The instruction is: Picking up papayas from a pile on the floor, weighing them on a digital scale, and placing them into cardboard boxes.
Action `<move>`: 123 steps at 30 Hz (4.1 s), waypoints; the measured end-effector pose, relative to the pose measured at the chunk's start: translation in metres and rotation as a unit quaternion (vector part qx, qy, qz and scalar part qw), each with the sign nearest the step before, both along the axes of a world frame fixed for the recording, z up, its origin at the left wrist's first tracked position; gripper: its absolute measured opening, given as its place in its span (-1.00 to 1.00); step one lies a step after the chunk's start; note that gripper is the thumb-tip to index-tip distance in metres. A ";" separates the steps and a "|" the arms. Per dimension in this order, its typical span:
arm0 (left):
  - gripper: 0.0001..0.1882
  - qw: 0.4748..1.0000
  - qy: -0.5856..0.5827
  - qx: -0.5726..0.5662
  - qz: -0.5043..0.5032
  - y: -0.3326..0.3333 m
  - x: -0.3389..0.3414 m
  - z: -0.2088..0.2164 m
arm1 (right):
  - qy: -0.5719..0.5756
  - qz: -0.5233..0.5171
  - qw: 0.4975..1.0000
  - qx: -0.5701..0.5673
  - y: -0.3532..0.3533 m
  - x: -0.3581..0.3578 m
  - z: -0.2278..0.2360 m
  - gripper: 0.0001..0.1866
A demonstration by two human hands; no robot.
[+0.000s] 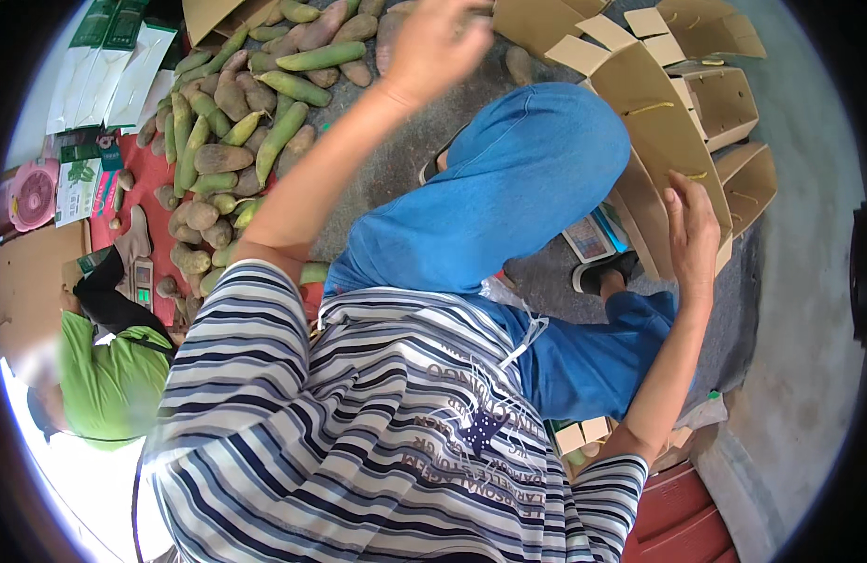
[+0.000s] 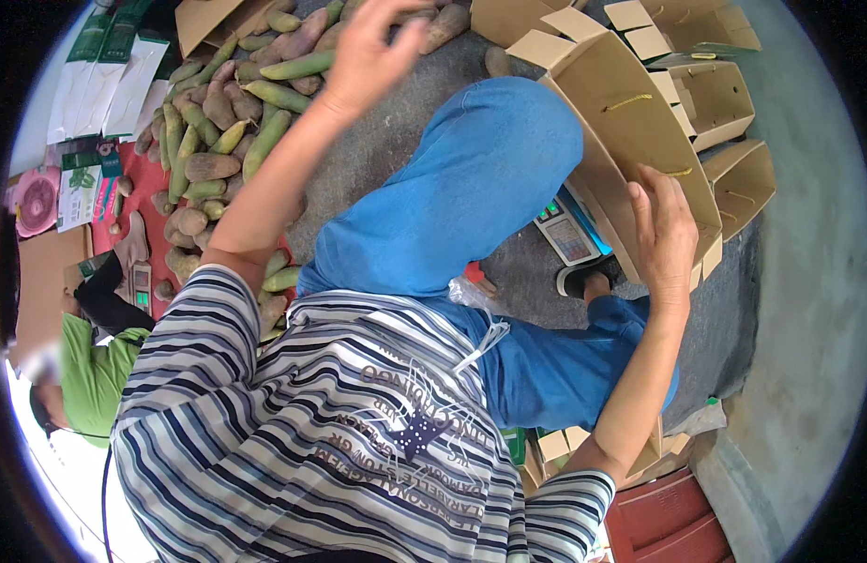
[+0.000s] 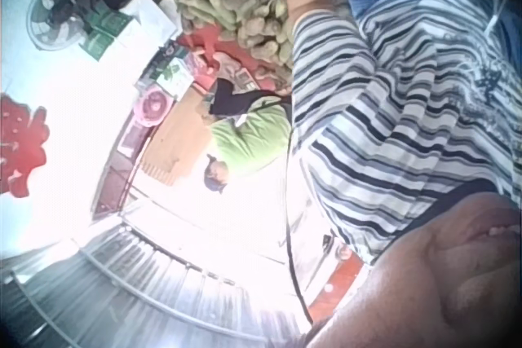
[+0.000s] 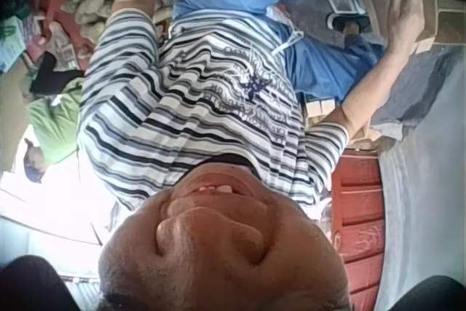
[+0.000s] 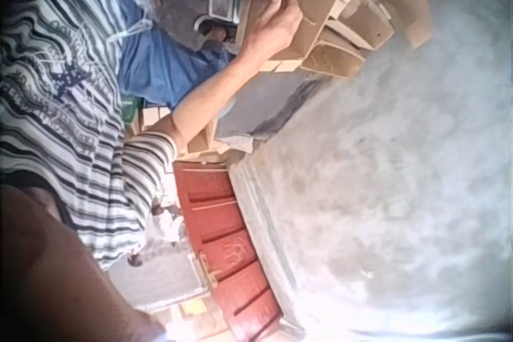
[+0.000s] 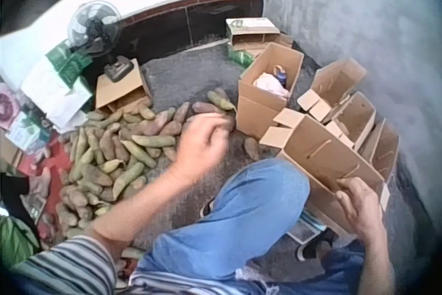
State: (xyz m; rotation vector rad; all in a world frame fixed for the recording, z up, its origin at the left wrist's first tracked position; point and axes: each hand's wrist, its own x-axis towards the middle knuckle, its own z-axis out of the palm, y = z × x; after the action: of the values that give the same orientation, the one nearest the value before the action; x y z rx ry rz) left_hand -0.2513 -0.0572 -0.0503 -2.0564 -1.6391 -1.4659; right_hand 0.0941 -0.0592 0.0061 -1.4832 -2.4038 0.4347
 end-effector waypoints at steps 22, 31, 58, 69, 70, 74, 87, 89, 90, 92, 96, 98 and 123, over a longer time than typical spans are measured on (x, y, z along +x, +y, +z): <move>-0.30 0.611 0.044 -0.753 0.240 -0.293 -0.209 -0.259 | 0.003 0.152 0.977 0.147 0.002 -0.162 -0.004 -0.76; -0.10 0.535 0.150 -0.773 0.306 -0.286 -0.167 -0.246 | 0.035 0.130 0.981 0.140 0.004 -0.165 -0.006 -0.79; -0.25 0.793 0.099 -0.501 0.333 -0.162 -0.224 -0.237 | 0.065 0.128 0.983 0.112 0.008 -0.170 -0.008 -0.86; -0.08 0.590 0.030 -0.694 0.412 -0.209 -0.258 -0.253 | 0.064 0.120 0.987 0.084 0.006 -0.164 -0.004 -0.89; -0.06 0.586 -0.007 -0.706 0.397 -0.208 -0.256 -0.260 | 0.062 0.120 0.987 0.084 0.005 -0.165 -0.003 -0.89; -0.10 0.623 -0.328 -0.637 0.314 -0.224 -0.250 -0.287 | 0.042 0.122 0.990 0.049 0.001 -0.166 0.009 -0.87; -0.23 0.566 -0.668 -0.461 0.145 -0.145 -0.131 -0.229 | 0.082 0.119 0.985 0.092 -0.004 -0.161 0.009 -0.90; -0.23 0.578 -0.639 -0.487 0.140 -0.139 -0.126 -0.223 | 0.084 0.118 0.985 0.097 -0.005 -0.159 0.009 -0.90; -0.33 0.625 -0.587 -0.488 0.166 -0.136 -0.120 -0.219 | 0.088 0.120 0.984 0.097 -0.005 -0.159 0.008 -0.90; -0.36 0.693 -0.488 -0.508 0.154 -0.128 -0.114 -0.220 | 0.092 0.122 0.984 0.095 -0.006 -0.158 0.008 -0.90; -0.38 0.831 -0.231 -0.493 0.113 -0.094 -0.077 -0.201 | 0.090 0.114 0.985 0.095 -0.007 -0.153 0.009 -0.90; -0.36 0.843 -0.106 -0.517 0.106 -0.080 -0.063 -0.206 | 0.090 0.114 0.985 0.093 -0.008 -0.154 0.010 -0.90; -0.69 0.479 0.230 -0.754 0.386 -0.332 -0.228 -0.233 | 0.075 0.124 0.983 0.109 -0.015 -0.154 0.016 -0.89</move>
State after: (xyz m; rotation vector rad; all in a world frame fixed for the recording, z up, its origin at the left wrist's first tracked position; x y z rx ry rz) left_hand -0.4793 -0.3890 -0.2836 -0.9816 -3.0925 1.2684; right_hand -0.0594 -0.0745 0.0225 -1.0268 -2.4336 0.3110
